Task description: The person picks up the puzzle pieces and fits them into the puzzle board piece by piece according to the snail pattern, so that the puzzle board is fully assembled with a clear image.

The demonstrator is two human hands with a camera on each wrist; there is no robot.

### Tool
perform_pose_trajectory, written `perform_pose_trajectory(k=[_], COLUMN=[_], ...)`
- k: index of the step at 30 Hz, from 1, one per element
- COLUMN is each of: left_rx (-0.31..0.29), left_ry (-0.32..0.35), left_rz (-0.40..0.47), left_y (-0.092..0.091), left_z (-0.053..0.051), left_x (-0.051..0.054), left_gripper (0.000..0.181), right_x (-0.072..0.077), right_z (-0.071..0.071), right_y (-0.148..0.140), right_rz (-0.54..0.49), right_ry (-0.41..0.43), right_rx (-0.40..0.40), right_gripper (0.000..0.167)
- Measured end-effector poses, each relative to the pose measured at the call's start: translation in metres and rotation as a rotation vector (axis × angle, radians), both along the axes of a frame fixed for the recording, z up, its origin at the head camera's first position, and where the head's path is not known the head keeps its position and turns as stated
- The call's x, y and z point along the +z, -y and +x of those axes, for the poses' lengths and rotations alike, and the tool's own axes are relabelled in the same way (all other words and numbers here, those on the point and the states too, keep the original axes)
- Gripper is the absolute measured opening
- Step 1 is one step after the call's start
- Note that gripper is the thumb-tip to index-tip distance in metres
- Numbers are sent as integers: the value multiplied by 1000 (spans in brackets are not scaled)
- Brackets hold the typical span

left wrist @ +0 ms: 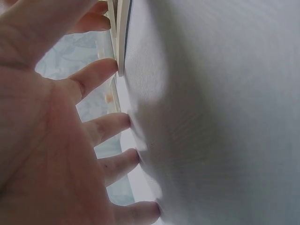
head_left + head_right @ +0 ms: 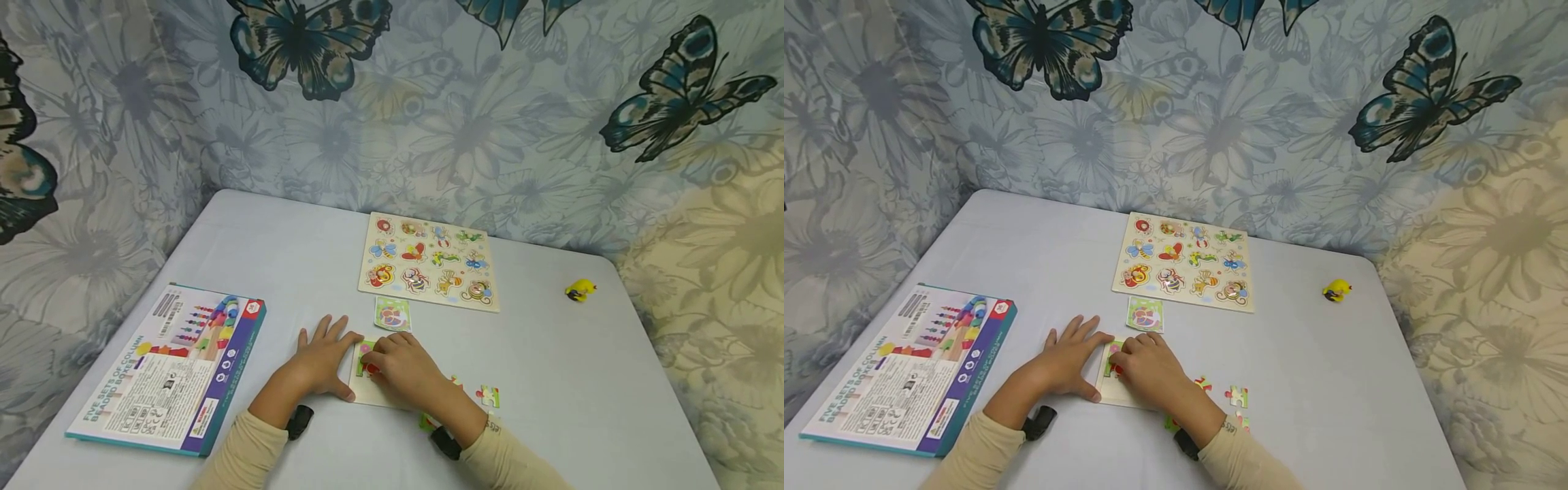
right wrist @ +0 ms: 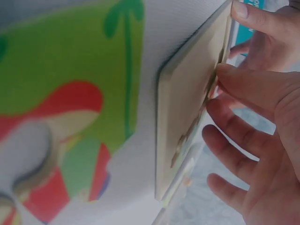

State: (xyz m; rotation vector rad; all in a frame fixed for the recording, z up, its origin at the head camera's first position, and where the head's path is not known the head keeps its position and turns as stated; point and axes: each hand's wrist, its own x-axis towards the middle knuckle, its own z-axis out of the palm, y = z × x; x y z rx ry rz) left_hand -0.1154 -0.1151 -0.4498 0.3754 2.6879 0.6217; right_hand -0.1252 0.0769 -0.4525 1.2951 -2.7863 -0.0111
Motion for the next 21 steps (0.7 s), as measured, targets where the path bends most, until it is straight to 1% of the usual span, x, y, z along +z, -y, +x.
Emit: perform_pose_trajectory(k=[9, 16, 21], left_rx=[5, 4, 9], left_ry=[2, 0, -1], left_rz=[3, 1, -4], left_y=[-1, -1, -1], left_z=[0, -1, -2], left_x=[-1, -4, -5], left_gripper=[92, 92, 92], right_x=[3, 0, -1], right_z=[2, 1, 1], right_y=[2, 2, 0], right_rz=[24, 22, 22], right_ry=[5, 2, 15], right_rx=[-19, -23, -16], right_gripper=[25, 25, 26])
